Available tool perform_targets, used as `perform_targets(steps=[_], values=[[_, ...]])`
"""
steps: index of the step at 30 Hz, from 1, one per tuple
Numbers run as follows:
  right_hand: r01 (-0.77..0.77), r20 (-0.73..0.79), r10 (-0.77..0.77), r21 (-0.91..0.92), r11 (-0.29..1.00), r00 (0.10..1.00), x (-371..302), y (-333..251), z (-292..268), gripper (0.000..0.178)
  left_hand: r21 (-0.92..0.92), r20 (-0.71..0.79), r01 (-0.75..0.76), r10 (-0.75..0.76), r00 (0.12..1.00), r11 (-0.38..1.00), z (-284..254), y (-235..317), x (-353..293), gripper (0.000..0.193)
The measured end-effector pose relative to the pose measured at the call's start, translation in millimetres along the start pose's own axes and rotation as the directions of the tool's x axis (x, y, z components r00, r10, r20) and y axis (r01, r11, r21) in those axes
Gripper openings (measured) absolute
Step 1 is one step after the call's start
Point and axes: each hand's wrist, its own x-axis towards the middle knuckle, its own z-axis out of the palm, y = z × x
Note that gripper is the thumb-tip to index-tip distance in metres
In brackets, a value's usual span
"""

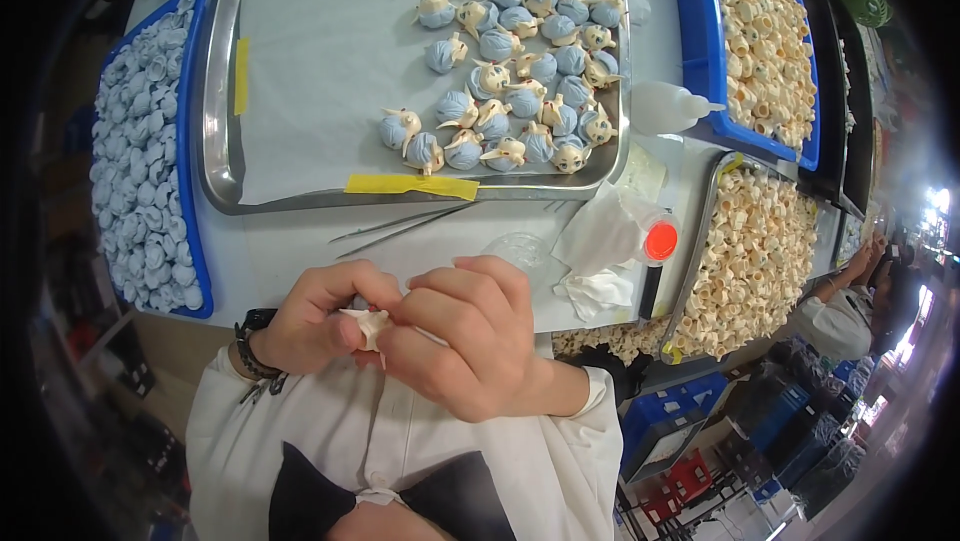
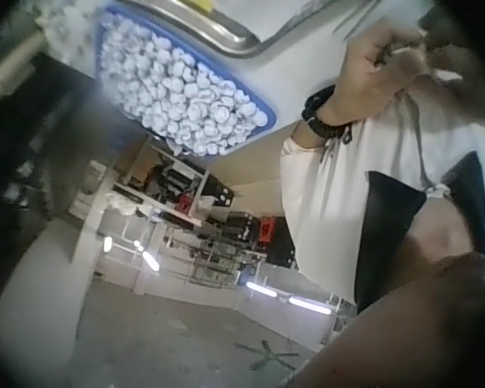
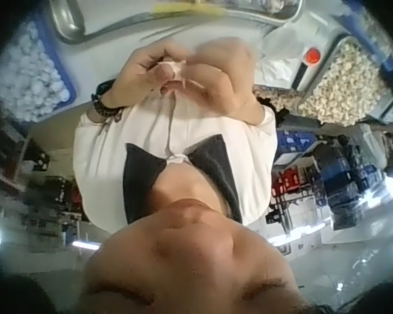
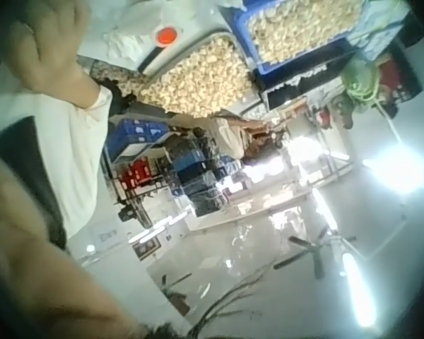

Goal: Assembling small plastic toy figurine parts at a factory workbench, including inspecting and fitting heads/shells.

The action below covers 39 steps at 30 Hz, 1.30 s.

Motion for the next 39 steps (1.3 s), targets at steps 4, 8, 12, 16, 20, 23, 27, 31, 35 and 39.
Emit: perform_targets(steps=[4, 8, 12, 16, 20, 23, 27, 31, 35, 39], values=[[-0.018, 0.037, 0.018, 0.008, 1.0, 0.999, 2, 2, -4, 0.027, 0.038, -0.012, 0.012, -0.011, 1.0, 0.999, 0, 1, 1, 0.043], [0.036, 0.046, -0.034, -0.033, 0.999, 0.998, 5, -7, -4, 0.023, -0.04, 0.08, -0.027, 0.03, 0.996, 0.999, -3, -3, 1, 0.045], [0.073, 0.02, -0.072, -0.094, 0.993, 0.997, 6, -3, -3, 0.026, -0.201, 0.045, 0.057, -0.049, 0.998, 0.978, -4, 0, 1, 0.049], [0.095, 0.118, -0.079, -0.139, 0.986, 0.99, 8, 1, -8, 0.03, -0.08, 0.021, 0.049, -0.047, 0.999, 0.996, -1, -1, 1, 0.051], [0.019, 0.13, -0.002, -0.137, 0.99, 0.992, 10, -1, -7, 0.031, -0.074, 0.015, 0.087, -0.086, 0.996, 0.993, 2, 0, 3, 0.052], [0.004, 0.133, 0.005, -0.069, 0.998, 0.991, 9, -1, -8, 0.031, -0.133, 0.044, 0.134, -0.129, 0.991, 0.982, 1, 0, 1, 0.051], [-0.032, -0.026, 0.031, -0.03, 0.999, 0.999, 7, 1, -18, 0.025, -0.217, 0.051, 0.112, -0.103, 0.993, 0.97, 1, 4, 3, 0.043], [-0.033, -0.28, -0.019, -0.179, 0.983, 0.96, -1, 4, -57, 0.034, -0.164, 0.036, 0.113, -0.109, 0.993, 0.98, 6, 9, 5, 0.053], [-0.151, -0.368, 0.04, -0.279, 0.948, 0.929, -24, 18, -87, 0.042, -0.142, 0.048, 0.108, -0.102, 0.994, 0.984, 2, 7, 5, 0.048], [-0.246, -0.396, 0.1, -0.339, 0.908, 0.913, -41, 27, -119, 0.037, -0.153, 0.119, 0.094, -0.076, 0.99, 0.984, -2, 4, 6, 0.038]])
